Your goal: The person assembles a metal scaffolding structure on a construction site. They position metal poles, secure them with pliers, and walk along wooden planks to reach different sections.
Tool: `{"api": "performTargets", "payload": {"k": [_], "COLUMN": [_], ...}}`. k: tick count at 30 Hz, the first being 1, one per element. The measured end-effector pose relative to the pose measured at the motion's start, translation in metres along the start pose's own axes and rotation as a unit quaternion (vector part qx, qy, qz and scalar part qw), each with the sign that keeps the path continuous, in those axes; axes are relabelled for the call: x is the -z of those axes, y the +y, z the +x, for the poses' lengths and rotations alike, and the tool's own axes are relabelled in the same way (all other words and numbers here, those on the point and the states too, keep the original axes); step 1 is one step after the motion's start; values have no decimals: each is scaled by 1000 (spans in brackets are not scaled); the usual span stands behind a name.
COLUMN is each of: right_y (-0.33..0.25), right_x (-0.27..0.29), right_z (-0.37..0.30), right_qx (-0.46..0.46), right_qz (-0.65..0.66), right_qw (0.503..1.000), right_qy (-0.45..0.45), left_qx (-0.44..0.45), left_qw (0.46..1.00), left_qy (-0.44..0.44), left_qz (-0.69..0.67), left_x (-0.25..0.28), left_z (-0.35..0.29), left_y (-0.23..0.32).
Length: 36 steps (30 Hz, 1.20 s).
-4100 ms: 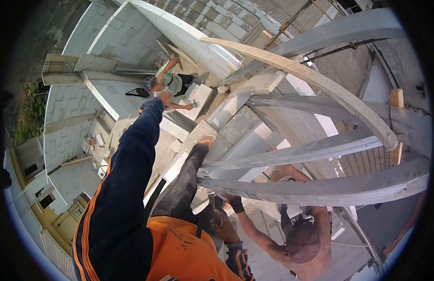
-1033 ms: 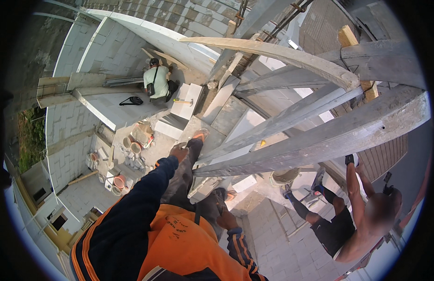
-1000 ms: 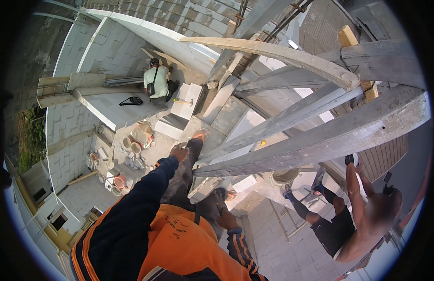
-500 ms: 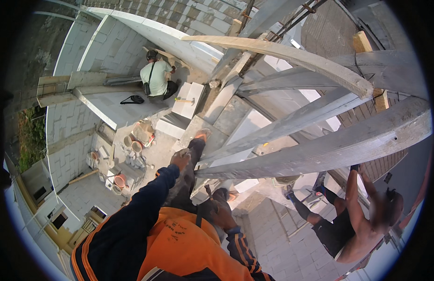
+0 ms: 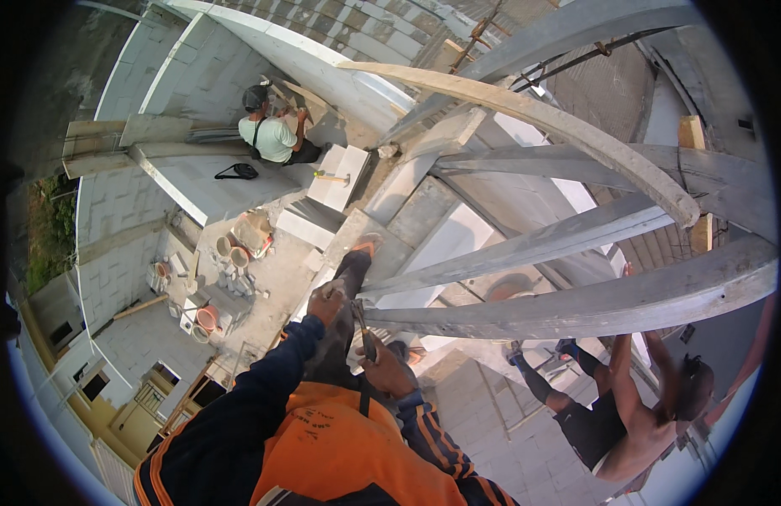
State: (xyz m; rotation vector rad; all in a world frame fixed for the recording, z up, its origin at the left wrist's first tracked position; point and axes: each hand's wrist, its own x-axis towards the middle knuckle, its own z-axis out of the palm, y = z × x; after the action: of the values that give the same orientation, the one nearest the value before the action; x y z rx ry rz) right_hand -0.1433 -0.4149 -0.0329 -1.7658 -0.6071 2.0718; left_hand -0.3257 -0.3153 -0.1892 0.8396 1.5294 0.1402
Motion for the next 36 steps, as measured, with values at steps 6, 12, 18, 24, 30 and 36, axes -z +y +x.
{"api": "performTargets", "payload": {"k": [6, 12, 18, 24, 30, 36], "right_y": [19, 2, -18, 3, 60, 71], "right_x": [0, -3, -1, 1, -17, -13], "right_z": [-3, -22, -46, -58, -44, -48], "right_qx": [3, -34, -46, -56, -8, -45], "right_qz": [-31, -27, -46, -53, 83, 83], "right_qw": [1000, 999, 995, 995, 993, 994], "right_qy": [4, 34, 71, 70, 82, 60], "left_qx": [-50, -197, -429, -549, -522, -530], "left_qw": [999, 972, 891, 825, 831, 803], "left_qy": [-8, -25, -26, 44, 143, 203], "left_qz": [-1, 127, 146, 130, 129, 184], "left_x": [-4, -12, -66, -129, -153, -162], "left_z": [21, 57, 58, 40, 34, 44], "left_y": [5, 90, 256, 357, 371, 367]}}
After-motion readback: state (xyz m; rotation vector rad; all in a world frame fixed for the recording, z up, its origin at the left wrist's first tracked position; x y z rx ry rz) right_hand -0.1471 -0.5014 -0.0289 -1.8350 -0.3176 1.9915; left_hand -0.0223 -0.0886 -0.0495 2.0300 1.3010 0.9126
